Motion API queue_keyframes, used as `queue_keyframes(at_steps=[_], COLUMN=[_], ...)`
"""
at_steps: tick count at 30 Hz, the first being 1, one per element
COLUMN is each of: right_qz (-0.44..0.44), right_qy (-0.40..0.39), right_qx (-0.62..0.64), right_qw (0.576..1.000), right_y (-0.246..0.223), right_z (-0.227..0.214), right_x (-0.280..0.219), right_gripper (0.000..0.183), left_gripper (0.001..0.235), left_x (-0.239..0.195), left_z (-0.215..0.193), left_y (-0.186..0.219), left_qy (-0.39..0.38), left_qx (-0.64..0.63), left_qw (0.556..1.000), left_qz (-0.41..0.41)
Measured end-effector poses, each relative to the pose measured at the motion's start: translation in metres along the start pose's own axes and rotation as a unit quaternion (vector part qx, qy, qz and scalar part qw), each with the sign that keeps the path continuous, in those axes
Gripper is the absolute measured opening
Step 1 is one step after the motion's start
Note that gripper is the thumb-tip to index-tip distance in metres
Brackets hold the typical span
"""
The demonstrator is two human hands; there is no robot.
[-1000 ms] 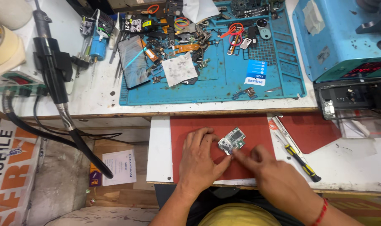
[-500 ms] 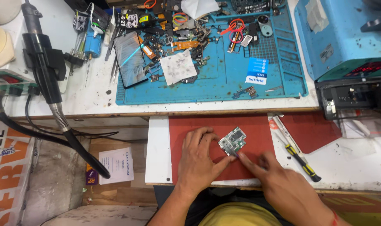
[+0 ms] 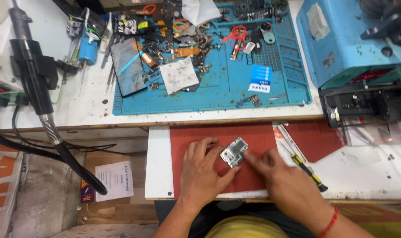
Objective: The person uses a handheld air blower to clean a small circuit board placed on a red mat. They direct the airflow across the board's surface, moving the tool back and forth to remove dust or debris from the components.
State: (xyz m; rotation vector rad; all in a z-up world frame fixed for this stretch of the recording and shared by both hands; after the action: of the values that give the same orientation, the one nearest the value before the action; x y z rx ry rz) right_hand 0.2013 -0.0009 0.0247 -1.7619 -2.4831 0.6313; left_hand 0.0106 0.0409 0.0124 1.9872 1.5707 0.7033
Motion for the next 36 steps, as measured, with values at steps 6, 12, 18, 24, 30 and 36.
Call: queue_keyframes(at_steps=[6, 12, 18, 24, 30, 36], right_qz=[-0.025, -0.057, -0.018, 0.026, 0.038, 0.056], right_qy=[-0.004, -0.020, -0.084, -0.068, 0.028, -0.003], right_qx=[0.032, 0.021, 0.004, 0.009, -0.015, 0.006], right_qw=[0.999, 0.998, 0.996, 0.997, 0.999, 0.998], right_y=[-0.005, -0.008, -0.016, -0.010, 0.008, 0.006], right_z=[0.004, 0.005, 0.009, 0.005, -0.004, 0.002], right_x=[-0.005, -0.006, -0.019, -0.004, -0.007, -0.007], right_gripper=[0.078, 0.080, 0.081, 0.079, 0.074, 0.075], left_gripper=[0.047, 0.045, 0.046, 0.052, 0.050, 0.045], left_x=[-0.003, -0.003, -0.001, -0.012, -0.012, -0.011], left_z=[0.001, 0.001, 0.000, -0.005, -0.003, -0.004], left_y=[-0.002, 0.000, -0.004, -0.010, -0.017, -0.021], left_qy=[0.016, 0.026, -0.029, -0.012, 0.002, -0.015], left_qx=[-0.008, -0.004, 0.004, -0.027, -0.074, -0.092], left_qw=[1.000, 0.999, 1.000, 0.999, 0.997, 0.995], left_qz=[0.023, 0.036, -0.009, 0.020, 0.011, 0.023])
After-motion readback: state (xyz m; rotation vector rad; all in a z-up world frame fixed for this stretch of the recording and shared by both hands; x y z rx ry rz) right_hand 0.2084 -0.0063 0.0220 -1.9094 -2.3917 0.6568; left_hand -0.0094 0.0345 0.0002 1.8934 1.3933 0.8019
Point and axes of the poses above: each hand's wrist, its own x-axis towards the middle knuckle, its own z-axis out of the palm, y = z × x, the point moved 4 cm from there along x, towards the middle knuckle, and after that the axes turned 10 degrees about -z, right-handed, at the moved point
